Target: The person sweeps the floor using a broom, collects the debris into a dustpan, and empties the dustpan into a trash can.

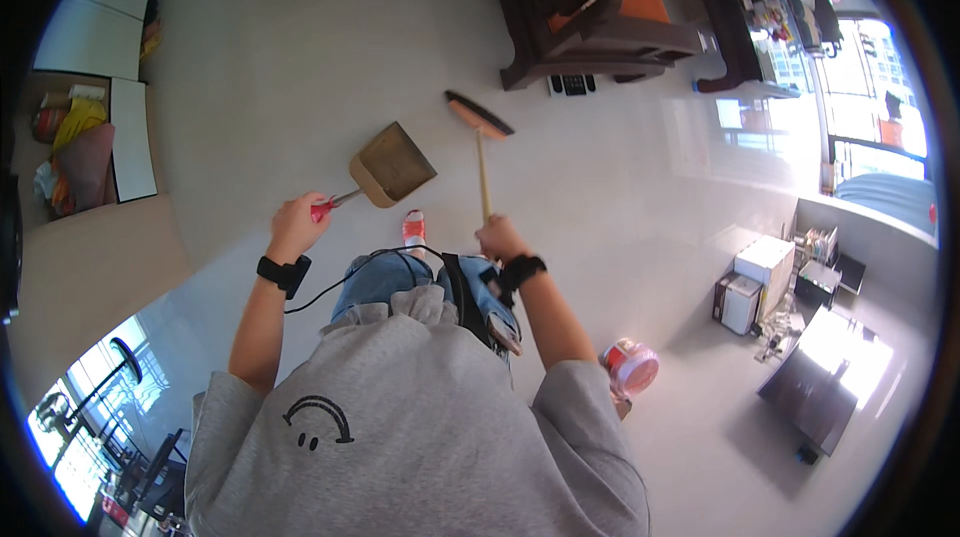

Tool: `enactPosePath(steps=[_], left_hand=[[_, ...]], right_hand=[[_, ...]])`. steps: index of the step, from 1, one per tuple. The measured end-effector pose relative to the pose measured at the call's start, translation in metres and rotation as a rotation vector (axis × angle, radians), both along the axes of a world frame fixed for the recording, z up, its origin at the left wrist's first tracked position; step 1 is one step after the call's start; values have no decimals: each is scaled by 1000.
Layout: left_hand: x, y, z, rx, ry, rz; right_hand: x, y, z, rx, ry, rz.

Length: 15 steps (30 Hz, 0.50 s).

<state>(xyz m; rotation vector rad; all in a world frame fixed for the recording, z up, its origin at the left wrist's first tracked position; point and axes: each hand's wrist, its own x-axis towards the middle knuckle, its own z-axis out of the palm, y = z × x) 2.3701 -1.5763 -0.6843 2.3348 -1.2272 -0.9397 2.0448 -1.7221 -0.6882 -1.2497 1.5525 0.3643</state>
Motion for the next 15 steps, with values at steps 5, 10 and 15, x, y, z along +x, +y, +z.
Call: enactPosePath(steps=[5,10,15], left_hand=[[11,-2,-10,23,-108,11],[19,19,-15,-95,-31,184],[32,52,-13,-274,32,518]], right_hand=[[11,-6,75,351,-291,-341],[24,-32,102,577,-474,-609],[90,-48,110,248,-316,-172]])
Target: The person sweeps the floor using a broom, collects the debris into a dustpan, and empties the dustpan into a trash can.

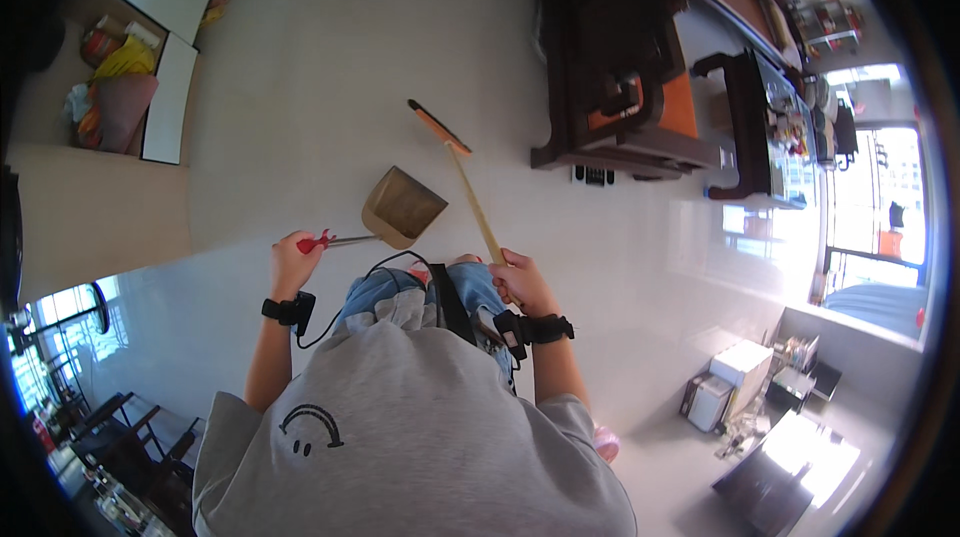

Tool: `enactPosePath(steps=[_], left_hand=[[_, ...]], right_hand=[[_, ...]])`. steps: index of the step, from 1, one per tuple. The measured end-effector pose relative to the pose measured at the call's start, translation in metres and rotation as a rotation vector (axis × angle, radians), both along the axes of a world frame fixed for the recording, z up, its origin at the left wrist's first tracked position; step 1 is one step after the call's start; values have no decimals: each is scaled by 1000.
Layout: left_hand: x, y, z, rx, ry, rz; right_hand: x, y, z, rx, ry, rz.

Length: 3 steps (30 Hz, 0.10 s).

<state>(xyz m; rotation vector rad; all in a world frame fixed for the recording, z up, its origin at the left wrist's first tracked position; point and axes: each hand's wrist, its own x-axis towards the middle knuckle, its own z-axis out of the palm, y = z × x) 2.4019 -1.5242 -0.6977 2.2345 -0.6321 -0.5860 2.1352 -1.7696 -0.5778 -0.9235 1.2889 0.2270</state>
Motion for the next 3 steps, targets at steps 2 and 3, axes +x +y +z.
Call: enactPosePath(steps=[2,3], left_hand=[[8,-1,22,74,31,95],[10,-2,31,100,24,155]], right_hand=[[19,-15,-5,-150,32,100],[29,-22,-5,-151,19,123]])
